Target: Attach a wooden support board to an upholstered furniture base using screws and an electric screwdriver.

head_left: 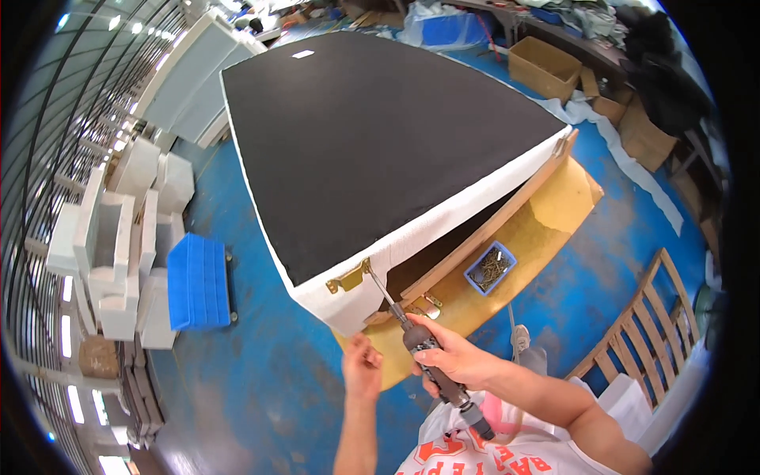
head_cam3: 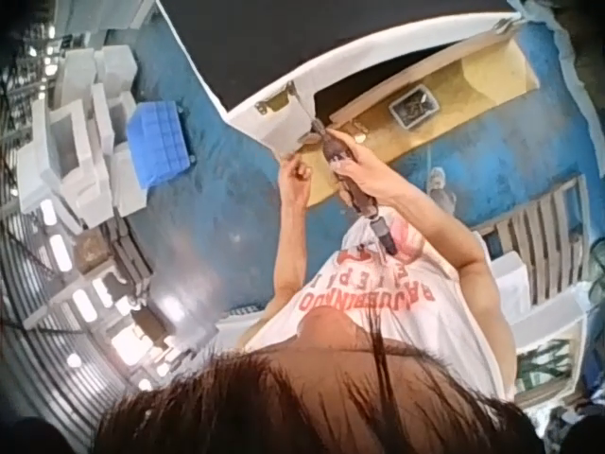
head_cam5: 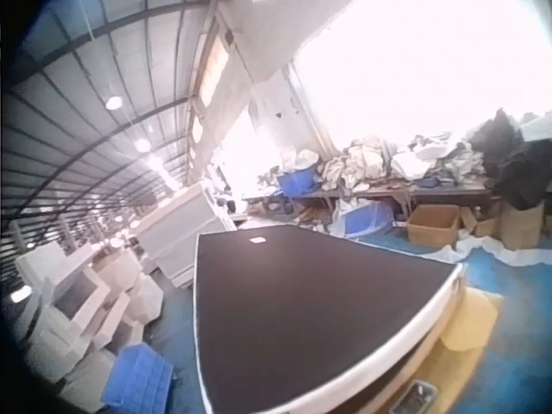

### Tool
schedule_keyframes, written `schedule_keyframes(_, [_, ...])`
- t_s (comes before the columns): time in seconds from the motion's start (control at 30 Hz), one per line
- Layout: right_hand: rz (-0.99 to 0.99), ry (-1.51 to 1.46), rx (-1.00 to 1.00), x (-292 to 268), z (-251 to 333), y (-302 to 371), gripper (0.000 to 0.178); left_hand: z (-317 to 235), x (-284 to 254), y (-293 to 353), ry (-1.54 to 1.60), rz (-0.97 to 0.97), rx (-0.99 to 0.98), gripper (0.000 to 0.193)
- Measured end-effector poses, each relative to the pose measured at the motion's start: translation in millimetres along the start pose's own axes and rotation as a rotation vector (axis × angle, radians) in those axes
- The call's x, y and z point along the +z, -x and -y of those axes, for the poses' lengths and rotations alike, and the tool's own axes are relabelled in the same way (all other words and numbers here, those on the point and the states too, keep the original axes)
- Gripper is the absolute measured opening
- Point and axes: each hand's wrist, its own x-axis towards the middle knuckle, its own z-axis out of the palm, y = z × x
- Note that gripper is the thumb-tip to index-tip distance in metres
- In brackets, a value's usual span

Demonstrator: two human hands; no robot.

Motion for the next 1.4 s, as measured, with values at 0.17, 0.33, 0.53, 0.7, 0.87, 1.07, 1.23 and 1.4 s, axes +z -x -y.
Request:
schedule_keyframes(0.17, [-0.257, 0.711, -0.265, 2, -4, 3, 0.071, 44, -23, 2, 0.012, 0.054, -0.385, 0.015])
schedule_keyframes(0.33, [-0.158, 0.433, -0.021, 25, -18, 32, 0.072, 4, -11, -26, -0.044, 0.286, -0.248, 0.01])
schedule_keyframes(0.53, [-0.18, 0.599, -0.141, 18, -57, 57, 0.074, -64, 69, -13, -0.122, 0.39, -0.062, 0.014])
schedule_keyframes(0.7, [-0.126, 0.74, -0.154, 19, -64, 55, 0.076, -77, 79, -3, -0.06, 0.587, -0.122, 0.02])
schedule_keyframes(0.87, [-0.095, 0.692, -0.119, 12, -67, 52, 0.077, -83, 79, 0, -0.136, 0.618, -0.124, 0.02])
schedule_keyframes(1.07, [-0.077, 0.654, -0.118, 13, -68, 53, 0.075, -105, 89, -6, -0.408, 0.643, -0.178, 0.012])
schedule_keyframes(1.23, [-0.05, 0.476, -0.07, 19, -66, 49, 0.074, -125, 94, -6, -0.612, 0.666, -0.175, 0.016])
schedule_keyframes(1.4, [-0.059, 0.519, -0.051, 23, -64, 40, 0.075, -125, 89, -11, -0.479, 0.67, -0.194, 0.019])
